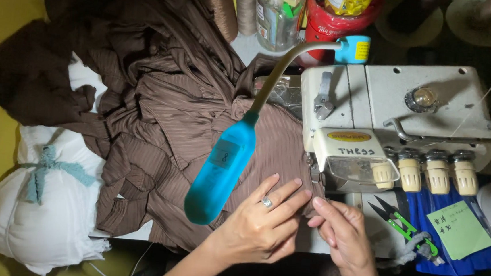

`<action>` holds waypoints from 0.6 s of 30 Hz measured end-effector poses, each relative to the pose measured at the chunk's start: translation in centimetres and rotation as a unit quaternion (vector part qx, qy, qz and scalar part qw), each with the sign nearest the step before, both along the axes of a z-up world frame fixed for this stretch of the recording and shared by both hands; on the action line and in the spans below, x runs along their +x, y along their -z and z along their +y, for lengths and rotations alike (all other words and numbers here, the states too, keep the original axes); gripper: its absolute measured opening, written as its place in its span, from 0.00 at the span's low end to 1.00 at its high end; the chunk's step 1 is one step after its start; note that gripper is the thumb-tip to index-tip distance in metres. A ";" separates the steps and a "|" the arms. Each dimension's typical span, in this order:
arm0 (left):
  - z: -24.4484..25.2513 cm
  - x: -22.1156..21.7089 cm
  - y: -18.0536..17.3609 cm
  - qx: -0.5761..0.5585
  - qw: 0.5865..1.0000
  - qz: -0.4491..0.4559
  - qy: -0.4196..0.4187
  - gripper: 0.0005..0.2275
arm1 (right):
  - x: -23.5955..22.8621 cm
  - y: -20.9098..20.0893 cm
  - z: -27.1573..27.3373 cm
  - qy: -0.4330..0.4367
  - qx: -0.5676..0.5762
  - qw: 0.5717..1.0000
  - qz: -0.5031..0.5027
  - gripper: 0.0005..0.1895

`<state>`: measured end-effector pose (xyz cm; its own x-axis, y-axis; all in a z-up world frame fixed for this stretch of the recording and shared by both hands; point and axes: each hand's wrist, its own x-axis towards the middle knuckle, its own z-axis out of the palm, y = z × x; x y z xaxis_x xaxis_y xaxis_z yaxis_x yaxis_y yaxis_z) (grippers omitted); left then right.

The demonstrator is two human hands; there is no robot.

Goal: Handling and aligning brown ribbed fabric strips at a sewing workstation

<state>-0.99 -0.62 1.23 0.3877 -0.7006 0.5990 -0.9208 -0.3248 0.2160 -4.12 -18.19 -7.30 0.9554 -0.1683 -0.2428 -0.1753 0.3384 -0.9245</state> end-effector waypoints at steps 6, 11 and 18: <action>0.5 1.5 0.5 -0.007 0.999 0.039 0.009 0.16 | 2.2 -2.0 -0.6 -0.069 -0.098 0.993 0.015 0.23; 0.5 3.6 0.7 -0.021 0.999 0.029 0.007 0.15 | 2.9 -3.6 -0.6 -0.111 -0.154 0.981 -0.033 0.24; 0.3 4.9 1.4 -0.037 0.999 0.037 0.003 0.13 | 1.1 -3.6 -0.1 -0.092 -0.140 0.986 0.001 0.25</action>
